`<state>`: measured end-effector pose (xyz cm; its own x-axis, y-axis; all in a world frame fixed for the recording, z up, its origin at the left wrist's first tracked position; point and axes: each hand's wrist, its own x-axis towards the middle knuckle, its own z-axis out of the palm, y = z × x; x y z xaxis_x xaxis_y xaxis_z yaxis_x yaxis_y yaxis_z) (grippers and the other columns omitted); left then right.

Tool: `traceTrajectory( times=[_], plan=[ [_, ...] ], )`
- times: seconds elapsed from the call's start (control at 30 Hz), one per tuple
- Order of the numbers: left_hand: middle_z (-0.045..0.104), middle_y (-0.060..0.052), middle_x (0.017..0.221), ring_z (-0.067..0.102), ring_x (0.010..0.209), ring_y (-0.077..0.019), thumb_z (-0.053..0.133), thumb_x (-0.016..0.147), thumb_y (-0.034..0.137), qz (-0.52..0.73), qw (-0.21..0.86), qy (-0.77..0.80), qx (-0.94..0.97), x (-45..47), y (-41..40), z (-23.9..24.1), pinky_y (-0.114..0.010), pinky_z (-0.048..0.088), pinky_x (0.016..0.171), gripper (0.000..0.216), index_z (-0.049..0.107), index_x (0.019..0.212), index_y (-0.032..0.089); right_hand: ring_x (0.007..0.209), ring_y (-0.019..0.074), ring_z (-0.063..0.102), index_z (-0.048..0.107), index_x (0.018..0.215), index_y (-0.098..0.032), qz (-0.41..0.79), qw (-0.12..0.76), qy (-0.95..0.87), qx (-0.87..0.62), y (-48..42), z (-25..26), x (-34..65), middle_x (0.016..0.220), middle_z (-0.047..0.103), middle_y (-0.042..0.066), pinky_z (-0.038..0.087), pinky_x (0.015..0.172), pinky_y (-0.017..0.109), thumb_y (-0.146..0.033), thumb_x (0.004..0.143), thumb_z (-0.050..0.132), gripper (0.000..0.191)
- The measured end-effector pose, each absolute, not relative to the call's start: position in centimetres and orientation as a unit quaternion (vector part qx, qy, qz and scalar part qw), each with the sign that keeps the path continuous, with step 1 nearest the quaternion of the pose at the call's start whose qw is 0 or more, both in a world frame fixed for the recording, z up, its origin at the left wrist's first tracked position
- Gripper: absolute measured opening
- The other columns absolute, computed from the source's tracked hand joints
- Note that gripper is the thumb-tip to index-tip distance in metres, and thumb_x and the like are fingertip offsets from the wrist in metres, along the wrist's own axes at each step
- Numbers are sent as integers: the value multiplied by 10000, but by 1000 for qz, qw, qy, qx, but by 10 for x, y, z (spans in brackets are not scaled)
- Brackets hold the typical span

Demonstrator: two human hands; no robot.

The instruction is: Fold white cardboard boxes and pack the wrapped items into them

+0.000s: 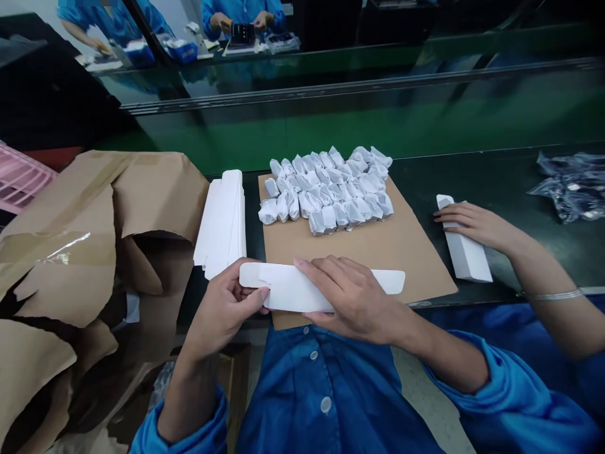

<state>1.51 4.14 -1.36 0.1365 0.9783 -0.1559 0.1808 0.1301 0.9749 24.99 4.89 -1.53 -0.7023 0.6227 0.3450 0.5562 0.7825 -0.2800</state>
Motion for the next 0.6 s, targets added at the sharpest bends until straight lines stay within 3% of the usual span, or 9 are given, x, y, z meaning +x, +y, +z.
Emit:
traceTrajectory(
  times=[0.17,0.37,0.5,0.6],
  plan=[
    [667,20,698,631,506,-126,742,781,313,398,550,512,526,11,40,-21,-239,568,469,243,637,960,187,994,277,611,416,1386,-27,80,245,-919,-299,54,-16,259,1201,632,206,551,779,408,-358,896,592,617],
    [712,-5,851,668,689,-134,734,729,216,397,421,554,599,22,42,-18,-204,575,542,207,705,934,201,940,285,636,420,1371,11,14,236,-929,-284,54,-22,260,1123,658,217,563,744,414,-335,917,560,587],
    [689,12,754,619,524,-103,667,709,155,397,421,561,592,25,40,-15,-200,543,459,111,709,799,203,886,260,673,471,1335,-42,-53,225,-934,-272,49,-24,259,1027,700,174,576,702,380,-246,970,480,419],
    [670,11,710,599,459,-102,693,700,171,392,450,565,570,14,36,-12,-207,511,406,53,688,745,198,1002,292,674,474,1355,-93,-94,201,-933,-285,49,-25,266,1104,697,173,574,820,448,-186,974,462,392]
  ],
)
